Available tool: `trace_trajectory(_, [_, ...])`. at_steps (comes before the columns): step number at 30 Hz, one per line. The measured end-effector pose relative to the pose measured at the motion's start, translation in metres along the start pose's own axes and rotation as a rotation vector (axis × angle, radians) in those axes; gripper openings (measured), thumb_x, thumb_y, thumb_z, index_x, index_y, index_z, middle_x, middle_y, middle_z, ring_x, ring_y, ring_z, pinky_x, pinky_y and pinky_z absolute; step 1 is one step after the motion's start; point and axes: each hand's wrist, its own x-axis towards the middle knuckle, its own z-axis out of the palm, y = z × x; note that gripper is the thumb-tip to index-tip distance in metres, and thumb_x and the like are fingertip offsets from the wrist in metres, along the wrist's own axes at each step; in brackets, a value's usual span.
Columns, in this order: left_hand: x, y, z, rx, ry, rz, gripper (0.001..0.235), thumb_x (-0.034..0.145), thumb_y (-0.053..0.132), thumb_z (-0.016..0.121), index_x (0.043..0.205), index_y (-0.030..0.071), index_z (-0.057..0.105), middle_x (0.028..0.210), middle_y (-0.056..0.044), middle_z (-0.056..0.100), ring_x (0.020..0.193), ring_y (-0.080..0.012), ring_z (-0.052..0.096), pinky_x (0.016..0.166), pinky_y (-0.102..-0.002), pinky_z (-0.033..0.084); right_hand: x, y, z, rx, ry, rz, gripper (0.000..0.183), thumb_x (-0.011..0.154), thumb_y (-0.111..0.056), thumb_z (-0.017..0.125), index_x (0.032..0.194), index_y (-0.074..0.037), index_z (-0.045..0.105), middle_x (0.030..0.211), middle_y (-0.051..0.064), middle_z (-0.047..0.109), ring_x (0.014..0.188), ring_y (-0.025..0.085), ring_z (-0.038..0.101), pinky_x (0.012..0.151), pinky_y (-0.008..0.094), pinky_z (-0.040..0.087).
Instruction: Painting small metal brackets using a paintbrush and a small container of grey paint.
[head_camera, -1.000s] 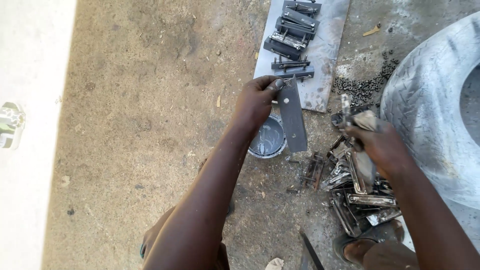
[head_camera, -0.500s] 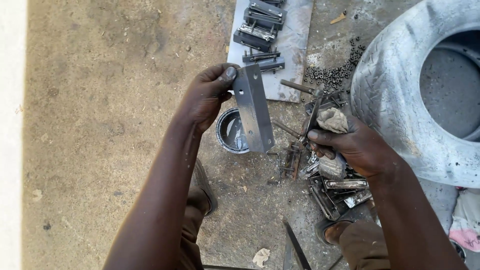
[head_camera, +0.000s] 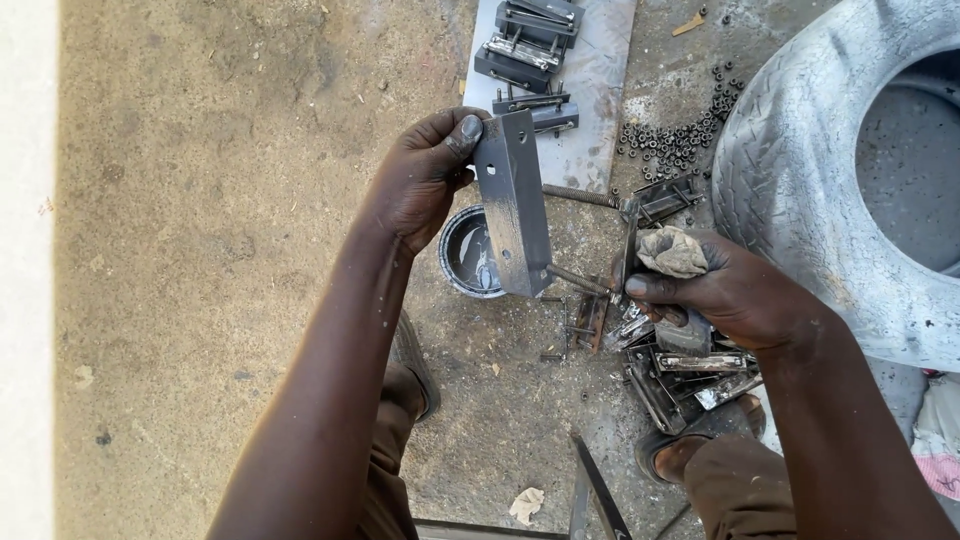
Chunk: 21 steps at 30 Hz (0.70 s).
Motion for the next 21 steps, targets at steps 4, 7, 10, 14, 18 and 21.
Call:
trace_trajectory(4, [0.001, 0.0, 0.001, 0.004, -0.011, 0.008, 0.012, 0.097, 0.018, 0.07, 0.103, 0.008, 0.074, 0.087, 0.001, 0.069, 0.076, -0.008, 0.06, 0.068, -0.023, 0.051, -0.002, -0.008, 0.001, -0.17, -0.002, 0.012, 0.055, 0.072, -0.004, 0.083, 0.126, -0.004, 0.073, 0.117, 0.007, 0.078, 0.112, 0.019, 0.069, 0.098, 0.034, 0.05])
trace_trajectory(7, [0.0, 0.0, 0.001, -0.028, 0.006, 0.005, 0.014, 0.098, 0.016, 0.069, 0.105, 0.005, 0.074, 0.09, 0.0, 0.071, 0.078, -0.0082, 0.063, 0.069, -0.022, 0.053, 0.006, 0.004, -0.003, -0.041, -0.056, -0.006, 0.047, 0.075, 0.003, 0.083, 0.121, -0.001, 0.072, 0.098, 0.012, 0.073, 0.088, 0.024, 0.067, 0.079, 0.039, 0.052])
trace_trajectory(10, [0.0, 0.001, 0.003, -0.01, -0.006, 0.009, 0.014, 0.098, 0.019, 0.069, 0.103, 0.007, 0.073, 0.088, 0.002, 0.07, 0.078, -0.0071, 0.062, 0.071, -0.021, 0.05, 0.011, 0.012, -0.007, 0.008, -0.072, -0.001, 0.046, 0.076, 0.005, 0.08, 0.121, 0.002, 0.071, 0.107, 0.014, 0.075, 0.097, 0.027, 0.07, 0.083, 0.04, 0.054])
trace_trajectory(14, [0.001, -0.001, 0.006, 0.093, 0.056, -0.004, 0.013, 0.096, 0.02, 0.071, 0.104, 0.01, 0.075, 0.087, 0.003, 0.071, 0.076, -0.0062, 0.061, 0.071, -0.023, 0.049, 0.011, 0.016, -0.008, 0.044, -0.092, -0.081, 0.04, 0.077, 0.005, 0.082, 0.115, 0.002, 0.07, 0.091, 0.014, 0.072, 0.078, 0.025, 0.067, 0.066, 0.038, 0.052])
trace_trajectory(18, [-0.001, 0.002, 0.017, 0.426, 0.182, -0.017, 0.013, 0.094, 0.016, 0.07, 0.099, 0.005, 0.077, 0.088, -0.005, 0.076, 0.082, -0.0136, 0.067, 0.086, -0.031, 0.059, 0.015, 0.023, -0.007, 0.162, -0.087, -0.171, 0.034, 0.08, 0.008, 0.079, 0.112, -0.002, 0.069, 0.101, 0.006, 0.071, 0.094, 0.017, 0.068, 0.085, 0.031, 0.055])
trace_trajectory(21, [0.001, -0.012, 0.021, 0.69, 0.253, -0.045, 0.016, 0.093, 0.022, 0.071, 0.095, 0.009, 0.081, 0.081, 0.002, 0.075, 0.074, -0.007, 0.062, 0.073, -0.026, 0.052, 0.013, 0.016, 0.001, 0.084, -0.214, -0.191, 0.022, 0.087, 0.001, 0.078, 0.108, -0.001, 0.072, 0.089, 0.005, 0.069, 0.076, 0.013, 0.062, 0.063, 0.025, 0.047])
